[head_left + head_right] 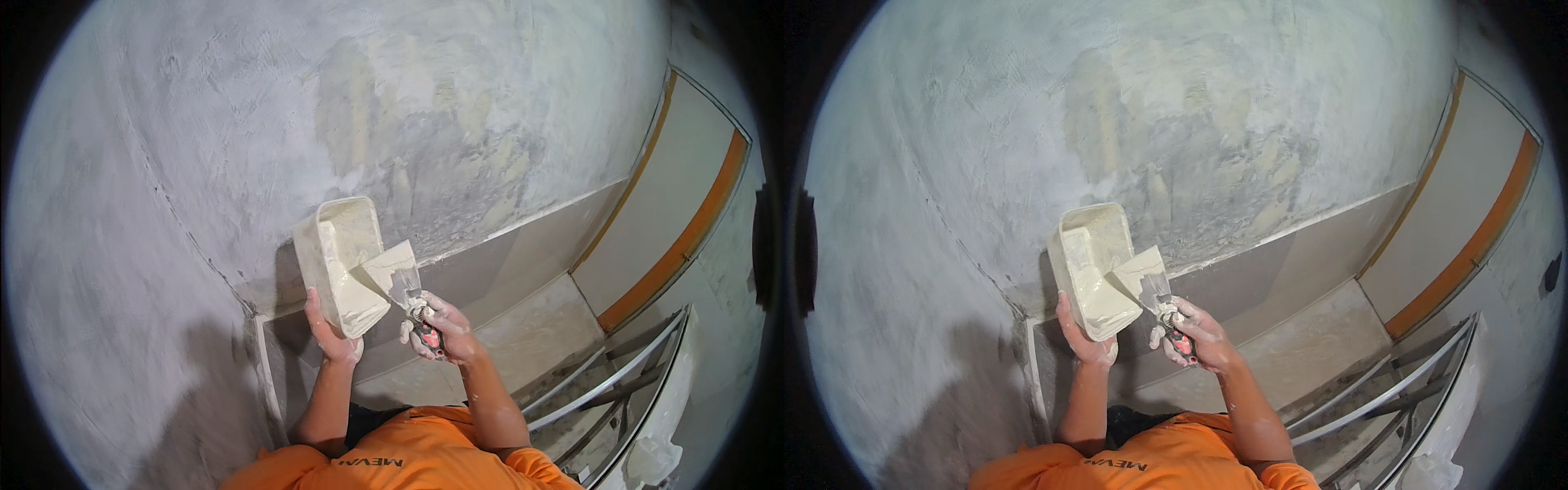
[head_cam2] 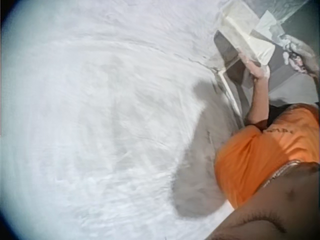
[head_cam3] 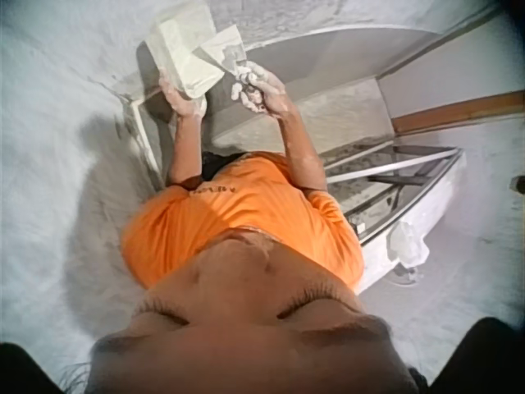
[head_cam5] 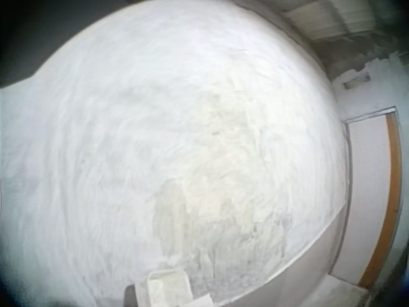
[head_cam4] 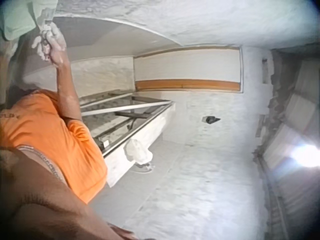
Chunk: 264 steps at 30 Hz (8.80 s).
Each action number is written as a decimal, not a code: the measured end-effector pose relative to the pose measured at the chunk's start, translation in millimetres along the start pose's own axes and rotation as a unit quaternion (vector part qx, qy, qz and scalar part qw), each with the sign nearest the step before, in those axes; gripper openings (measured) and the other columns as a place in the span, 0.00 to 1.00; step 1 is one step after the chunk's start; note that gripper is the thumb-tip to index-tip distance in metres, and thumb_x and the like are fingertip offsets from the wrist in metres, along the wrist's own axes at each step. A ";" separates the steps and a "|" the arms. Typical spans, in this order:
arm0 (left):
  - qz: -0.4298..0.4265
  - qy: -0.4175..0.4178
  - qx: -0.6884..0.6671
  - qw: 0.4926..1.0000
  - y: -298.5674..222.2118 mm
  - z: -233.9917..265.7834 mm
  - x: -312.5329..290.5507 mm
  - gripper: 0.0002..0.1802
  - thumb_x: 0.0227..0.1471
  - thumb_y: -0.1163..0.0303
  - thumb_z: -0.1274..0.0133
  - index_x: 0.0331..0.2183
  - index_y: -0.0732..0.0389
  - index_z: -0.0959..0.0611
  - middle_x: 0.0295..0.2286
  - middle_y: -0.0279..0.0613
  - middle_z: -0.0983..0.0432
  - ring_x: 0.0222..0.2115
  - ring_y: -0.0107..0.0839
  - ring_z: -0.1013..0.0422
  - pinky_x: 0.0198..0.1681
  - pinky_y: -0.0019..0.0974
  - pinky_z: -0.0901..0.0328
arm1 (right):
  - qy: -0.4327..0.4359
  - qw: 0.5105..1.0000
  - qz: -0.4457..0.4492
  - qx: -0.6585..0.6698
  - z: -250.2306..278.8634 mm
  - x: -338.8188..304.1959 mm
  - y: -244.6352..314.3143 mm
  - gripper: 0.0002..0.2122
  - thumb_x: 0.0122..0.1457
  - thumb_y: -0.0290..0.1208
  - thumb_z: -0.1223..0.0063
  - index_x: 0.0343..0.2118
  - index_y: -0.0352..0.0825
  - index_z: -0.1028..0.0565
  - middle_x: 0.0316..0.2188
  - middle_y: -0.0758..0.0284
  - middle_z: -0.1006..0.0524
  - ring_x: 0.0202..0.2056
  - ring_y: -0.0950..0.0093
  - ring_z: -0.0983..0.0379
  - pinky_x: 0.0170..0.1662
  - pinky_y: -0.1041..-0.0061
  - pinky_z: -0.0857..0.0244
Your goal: The person applies plaster to a wall using a putty knife, taking the plaster from a plastic container held in their other hand.
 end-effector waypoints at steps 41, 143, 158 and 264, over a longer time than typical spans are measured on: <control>0.066 0.004 -0.123 0.990 17.4 7.7 -1.0 0.36 0.62 0.39 0.62 0.63 0.50 0.34 0.59 0.36 0.35 0.59 0.40 0.37 0.61 0.49 0.42 | -0.128 0.848 0.194 -0.477 -6.1 -9.7 9.2 0.17 0.57 0.35 0.39 0.45 0.29 0.24 0.26 0.63 0.26 0.27 0.74 0.34 0.34 0.76 0.37; -0.131 0.095 -0.170 0.972 -89.3 0.2 18.8 0.42 0.62 0.36 0.63 0.67 0.54 0.42 0.64 0.41 0.44 0.64 0.46 0.45 0.66 0.56 0.49 | -0.121 0.602 0.443 -0.654 -117.4 128.5 180.5 0.14 0.54 0.30 0.39 0.42 0.29 0.21 0.35 0.55 0.23 0.37 0.56 0.25 0.39 0.64 0.32; -0.181 0.089 -0.144 0.969 -92.6 28.9 27.0 0.40 0.63 0.37 0.67 0.66 0.53 0.41 0.64 0.41 0.44 0.64 0.46 0.44 0.66 0.57 0.49 | -0.321 0.788 0.155 -0.502 56.4 106.4 24.6 0.19 0.52 0.39 0.38 0.17 0.28 0.30 0.13 0.64 0.37 0.19 0.76 0.43 0.25 0.70 0.45; -0.054 0.014 -0.045 0.997 -83.3 -53.8 -13.5 0.41 0.59 0.37 0.56 0.63 0.55 0.35 0.60 0.39 0.37 0.59 0.41 0.38 0.58 0.54 0.40 | -0.372 0.447 0.498 -0.644 -145.1 181.3 271.8 0.14 0.65 0.31 0.53 0.48 0.26 0.31 0.39 0.42 0.29 0.31 0.48 0.25 0.30 0.54 0.30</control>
Point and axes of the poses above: each hand's wrist, its own x-axis towards the middle knuckle, its own z-axis out of the back of the hand, y = z × x, the point moved 6 cm from there along x, towards the middle knuckle
